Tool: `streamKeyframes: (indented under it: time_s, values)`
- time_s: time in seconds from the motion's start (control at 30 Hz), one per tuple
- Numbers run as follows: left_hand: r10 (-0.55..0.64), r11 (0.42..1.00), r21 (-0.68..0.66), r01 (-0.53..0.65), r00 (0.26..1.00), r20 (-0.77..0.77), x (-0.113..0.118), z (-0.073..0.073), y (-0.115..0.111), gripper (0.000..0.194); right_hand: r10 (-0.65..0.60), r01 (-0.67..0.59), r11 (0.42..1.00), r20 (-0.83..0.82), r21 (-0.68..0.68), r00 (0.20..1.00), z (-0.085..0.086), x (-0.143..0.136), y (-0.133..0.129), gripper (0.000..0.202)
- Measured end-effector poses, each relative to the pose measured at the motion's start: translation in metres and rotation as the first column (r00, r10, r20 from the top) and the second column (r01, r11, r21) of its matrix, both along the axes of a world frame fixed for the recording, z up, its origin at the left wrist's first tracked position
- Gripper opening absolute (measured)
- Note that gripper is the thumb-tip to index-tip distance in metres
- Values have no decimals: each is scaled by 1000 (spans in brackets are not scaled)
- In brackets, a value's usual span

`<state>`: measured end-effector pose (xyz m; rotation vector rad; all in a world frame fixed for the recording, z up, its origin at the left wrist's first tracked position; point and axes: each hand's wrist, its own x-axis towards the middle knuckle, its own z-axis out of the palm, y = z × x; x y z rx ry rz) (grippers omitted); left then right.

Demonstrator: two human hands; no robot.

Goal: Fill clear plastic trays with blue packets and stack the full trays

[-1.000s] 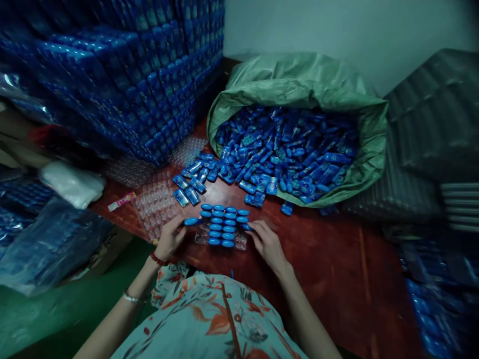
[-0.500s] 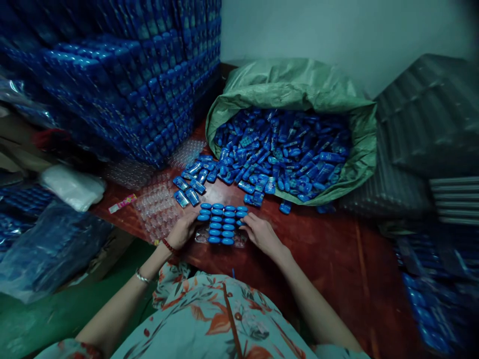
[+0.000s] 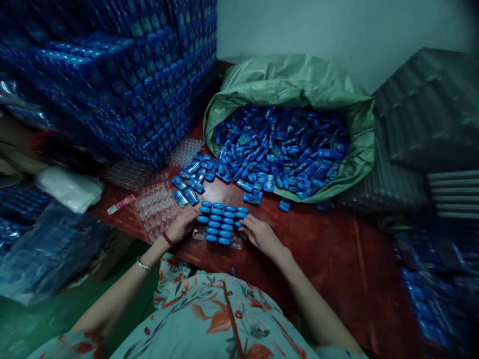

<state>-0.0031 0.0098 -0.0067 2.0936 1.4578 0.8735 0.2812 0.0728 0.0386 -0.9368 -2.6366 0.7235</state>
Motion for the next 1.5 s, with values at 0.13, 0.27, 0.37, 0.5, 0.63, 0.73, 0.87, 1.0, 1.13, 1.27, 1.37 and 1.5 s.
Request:
streamKeyframes:
  time_s: [0.13, 0.27, 0.37, 0.5, 0.63, 0.73, 0.87, 1.0, 1.13, 1.27, 1.37, 1.5]
  values:
    - [-11, 999, -52, 7, 997, -76, 4, 7, 4, 30, -28, 9, 981, 94, 192, 995, -3, -2, -4, 21]
    - [22, 993, -108, -39, 988, -155, 6, 11, 2, 34, -188, 153, 935, 83, 321, 979, -10, -2, -19, 27]
    - [106, 990, -76, -120, 979, -176, 6, 16, -5, 34, -336, 337, 892, -57, 302, 940, -11, -4, -26, 35]
    - [165, 986, -11, -168, 976, -140, 12, 31, -5, 51, -416, 432, 884, -118, 178, 902, -9, -20, -15, 51]
    - [78, 994, -59, -89, 982, -174, 27, 35, 9, 54, -323, 316, 943, 63, 109, 944, -10, -38, 0, 60]
    - [34, 988, -139, -71, 968, -248, 33, 28, 16, 51, -303, 297, 952, 100, 75, 948, -13, -40, 0, 60]
    - [19, 989, -137, -48, 979, -201, 25, 27, 18, 50, -390, 391, 920, -138, -18, 910, -23, -21, 6, 46]
    - [232, 973, 24, -231, 970, -76, 26, 46, 43, 38, -710, 731, 679, -314, -70, 630, -30, 2, 41, 44]
    - [5, 979, -184, -88, 913, -407, 68, 71, 98, 30, -786, 779, 618, -72, -103, 614, -34, 1, 80, 48]
    - [-204, 947, -318, 54, 864, -461, 122, 75, 146, 19, -758, 744, 646, -27, -169, 652, -42, 4, 94, 55]
    - [-270, 936, -331, 121, 850, -452, 145, 68, 161, 28, -743, 716, 665, -100, -211, 661, -51, 29, 83, 51]
    - [-332, 925, -318, 205, 843, -422, 159, 59, 164, 33, -814, 746, 581, -202, -326, 545, -66, 64, 52, 56]
